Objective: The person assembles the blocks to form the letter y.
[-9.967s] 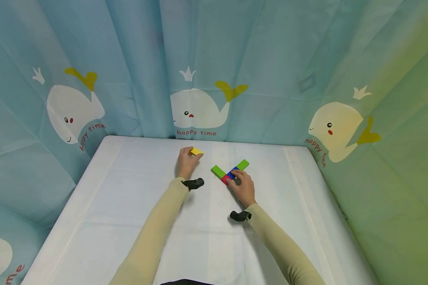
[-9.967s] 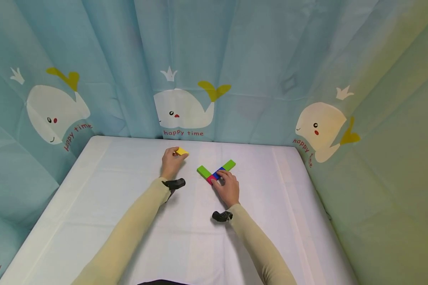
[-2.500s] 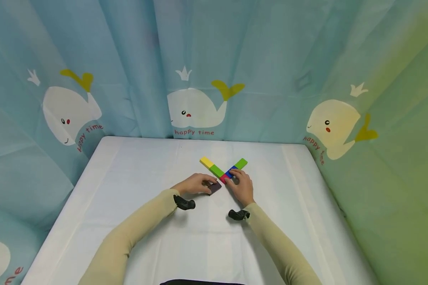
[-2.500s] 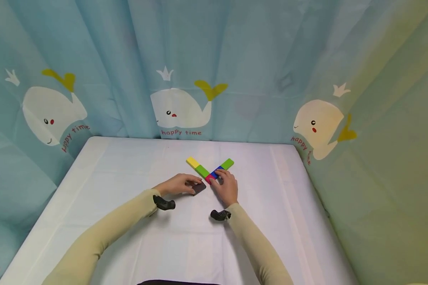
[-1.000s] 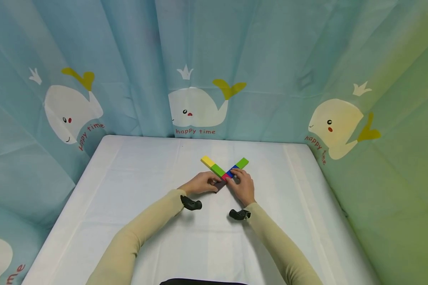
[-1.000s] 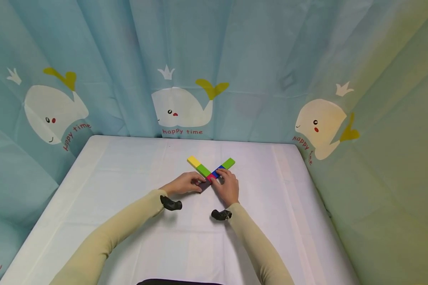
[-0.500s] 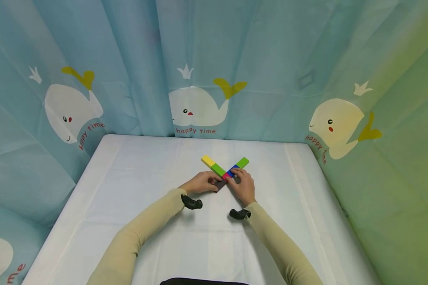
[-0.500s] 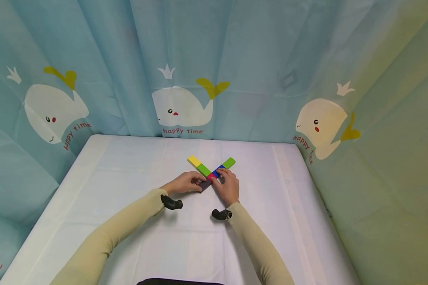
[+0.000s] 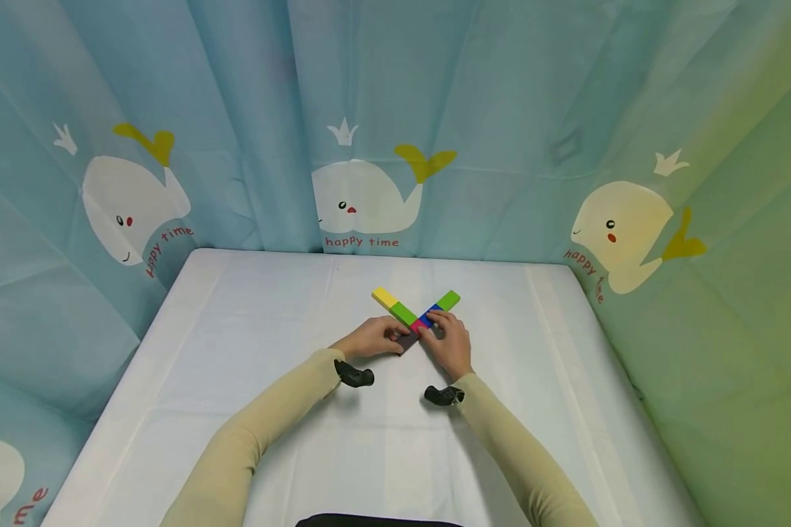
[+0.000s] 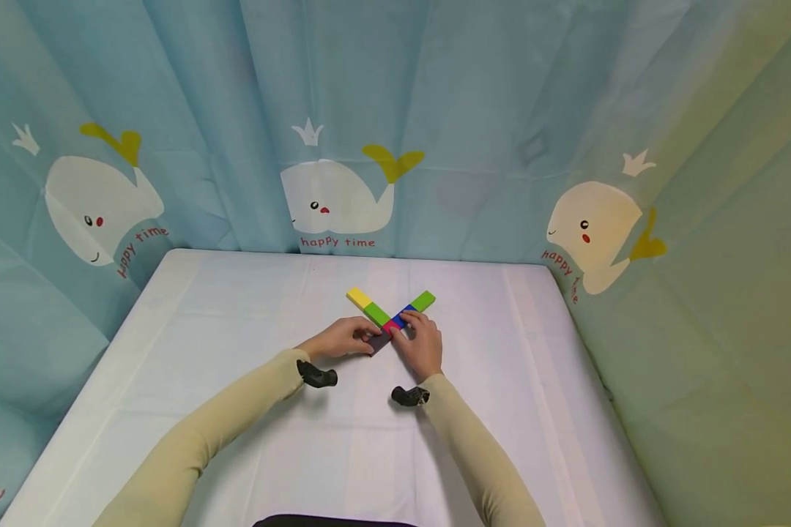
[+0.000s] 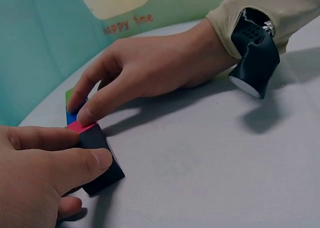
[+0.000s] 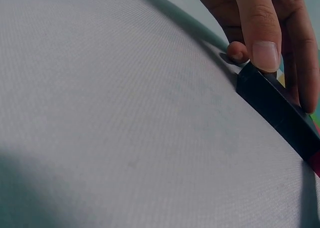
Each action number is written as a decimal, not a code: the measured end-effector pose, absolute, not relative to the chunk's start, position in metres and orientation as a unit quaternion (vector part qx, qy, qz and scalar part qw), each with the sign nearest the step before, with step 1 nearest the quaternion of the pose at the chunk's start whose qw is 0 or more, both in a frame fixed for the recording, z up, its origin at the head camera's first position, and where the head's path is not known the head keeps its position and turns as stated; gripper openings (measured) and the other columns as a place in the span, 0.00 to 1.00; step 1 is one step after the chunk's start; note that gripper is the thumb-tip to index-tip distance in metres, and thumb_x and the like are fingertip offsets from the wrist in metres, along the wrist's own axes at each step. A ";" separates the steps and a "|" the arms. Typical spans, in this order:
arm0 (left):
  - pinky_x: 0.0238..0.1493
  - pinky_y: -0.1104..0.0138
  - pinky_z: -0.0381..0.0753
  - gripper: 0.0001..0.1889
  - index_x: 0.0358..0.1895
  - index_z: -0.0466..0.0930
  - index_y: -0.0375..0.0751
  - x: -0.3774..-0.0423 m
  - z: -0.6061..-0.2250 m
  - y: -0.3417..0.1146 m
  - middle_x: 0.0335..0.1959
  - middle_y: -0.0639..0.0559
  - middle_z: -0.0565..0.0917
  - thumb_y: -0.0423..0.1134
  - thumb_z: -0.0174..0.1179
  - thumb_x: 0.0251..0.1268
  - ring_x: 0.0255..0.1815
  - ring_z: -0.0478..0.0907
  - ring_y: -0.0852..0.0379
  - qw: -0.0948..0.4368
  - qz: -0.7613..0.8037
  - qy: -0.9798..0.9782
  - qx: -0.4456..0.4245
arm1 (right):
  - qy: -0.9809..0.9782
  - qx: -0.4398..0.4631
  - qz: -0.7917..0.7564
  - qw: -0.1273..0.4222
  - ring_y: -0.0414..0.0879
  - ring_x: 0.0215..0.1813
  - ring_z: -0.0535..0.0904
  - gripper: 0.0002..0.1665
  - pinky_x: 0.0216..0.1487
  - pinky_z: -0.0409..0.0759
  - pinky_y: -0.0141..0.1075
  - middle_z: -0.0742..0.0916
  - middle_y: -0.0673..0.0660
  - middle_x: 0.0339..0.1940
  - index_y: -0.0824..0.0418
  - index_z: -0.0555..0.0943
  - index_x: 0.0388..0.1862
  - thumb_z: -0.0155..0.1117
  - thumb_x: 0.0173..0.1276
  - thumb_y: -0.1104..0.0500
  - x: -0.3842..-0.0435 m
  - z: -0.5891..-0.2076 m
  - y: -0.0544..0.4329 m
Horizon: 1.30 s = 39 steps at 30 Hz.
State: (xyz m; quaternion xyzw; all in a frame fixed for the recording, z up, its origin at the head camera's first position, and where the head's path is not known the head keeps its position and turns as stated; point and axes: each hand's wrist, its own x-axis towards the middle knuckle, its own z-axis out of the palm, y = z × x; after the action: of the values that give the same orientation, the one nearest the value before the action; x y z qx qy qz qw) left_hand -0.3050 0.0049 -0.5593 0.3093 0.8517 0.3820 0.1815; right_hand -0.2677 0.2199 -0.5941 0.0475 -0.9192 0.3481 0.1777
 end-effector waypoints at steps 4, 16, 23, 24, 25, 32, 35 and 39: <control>0.48 0.67 0.74 0.20 0.57 0.82 0.45 -0.305 -0.558 0.004 0.46 0.53 0.80 0.38 0.69 0.61 0.43 0.74 0.61 0.181 0.380 0.853 0.308 | -0.921 0.043 0.347 0.172 0.57 0.62 0.73 0.25 0.63 0.65 0.53 0.81 0.58 0.59 0.60 0.83 0.55 0.70 0.64 0.48 -0.268 -0.593 0.220; 0.49 0.67 0.74 0.20 0.57 0.81 0.44 -0.305 -0.559 0.005 0.48 0.53 0.80 0.38 0.69 0.61 0.44 0.74 0.60 0.184 0.384 0.853 0.303 | -0.923 0.039 0.347 0.164 0.57 0.63 0.72 0.25 0.63 0.64 0.53 0.81 0.58 0.60 0.60 0.83 0.56 0.70 0.64 0.49 -0.269 -0.592 0.219; 0.49 0.67 0.74 0.20 0.57 0.81 0.44 -0.306 -0.561 0.004 0.47 0.53 0.80 0.38 0.69 0.61 0.44 0.74 0.61 0.182 0.391 0.850 0.304 | -0.923 0.038 0.346 0.163 0.57 0.63 0.72 0.25 0.63 0.64 0.52 0.81 0.58 0.60 0.60 0.83 0.56 0.70 0.64 0.48 -0.268 -0.592 0.218; 0.49 0.67 0.74 0.20 0.57 0.81 0.44 -0.305 -0.561 0.004 0.47 0.53 0.80 0.38 0.69 0.61 0.44 0.74 0.60 0.182 0.391 0.850 0.304 | -0.923 0.039 0.347 0.163 0.57 0.63 0.72 0.25 0.63 0.64 0.52 0.81 0.58 0.60 0.60 0.83 0.56 0.70 0.64 0.48 -0.268 -0.591 0.218; 0.49 0.67 0.74 0.20 0.57 0.81 0.44 -0.305 -0.560 0.004 0.47 0.53 0.80 0.37 0.69 0.61 0.44 0.75 0.60 0.181 0.391 0.849 0.304 | -0.923 0.039 0.347 0.162 0.57 0.63 0.72 0.26 0.63 0.64 0.52 0.81 0.58 0.60 0.60 0.83 0.56 0.70 0.64 0.48 -0.268 -0.591 0.218; 0.49 0.66 0.74 0.20 0.57 0.81 0.42 -0.299 -0.555 0.003 0.48 0.49 0.81 0.36 0.68 0.61 0.45 0.75 0.57 0.176 0.391 0.849 0.307 | -0.922 0.042 0.348 0.164 0.57 0.63 0.72 0.26 0.63 0.64 0.52 0.81 0.58 0.60 0.60 0.83 0.56 0.70 0.64 0.48 -0.267 -0.592 0.219; 0.49 0.65 0.74 0.20 0.58 0.81 0.42 -0.298 -0.553 0.003 0.49 0.49 0.81 0.36 0.68 0.62 0.45 0.76 0.57 0.179 0.391 0.850 0.304 | -0.922 0.043 0.347 0.167 0.57 0.63 0.72 0.26 0.63 0.65 0.53 0.81 0.58 0.60 0.60 0.83 0.56 0.71 0.63 0.48 -0.268 -0.592 0.219; 0.50 0.65 0.74 0.20 0.58 0.80 0.43 -0.297 -0.554 0.004 0.50 0.50 0.80 0.36 0.67 0.62 0.46 0.75 0.57 0.181 0.392 0.850 0.302 | -0.922 0.042 0.347 0.167 0.58 0.62 0.72 0.26 0.63 0.65 0.53 0.81 0.58 0.60 0.60 0.83 0.56 0.70 0.63 0.48 -0.268 -0.593 0.220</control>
State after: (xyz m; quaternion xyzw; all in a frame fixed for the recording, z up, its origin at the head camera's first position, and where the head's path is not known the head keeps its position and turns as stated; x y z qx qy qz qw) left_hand -0.2969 0.0036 -0.5536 0.3015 0.8499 0.3925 0.1810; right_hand -0.2678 0.2196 -0.5926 0.0421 -0.9220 0.3466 0.1674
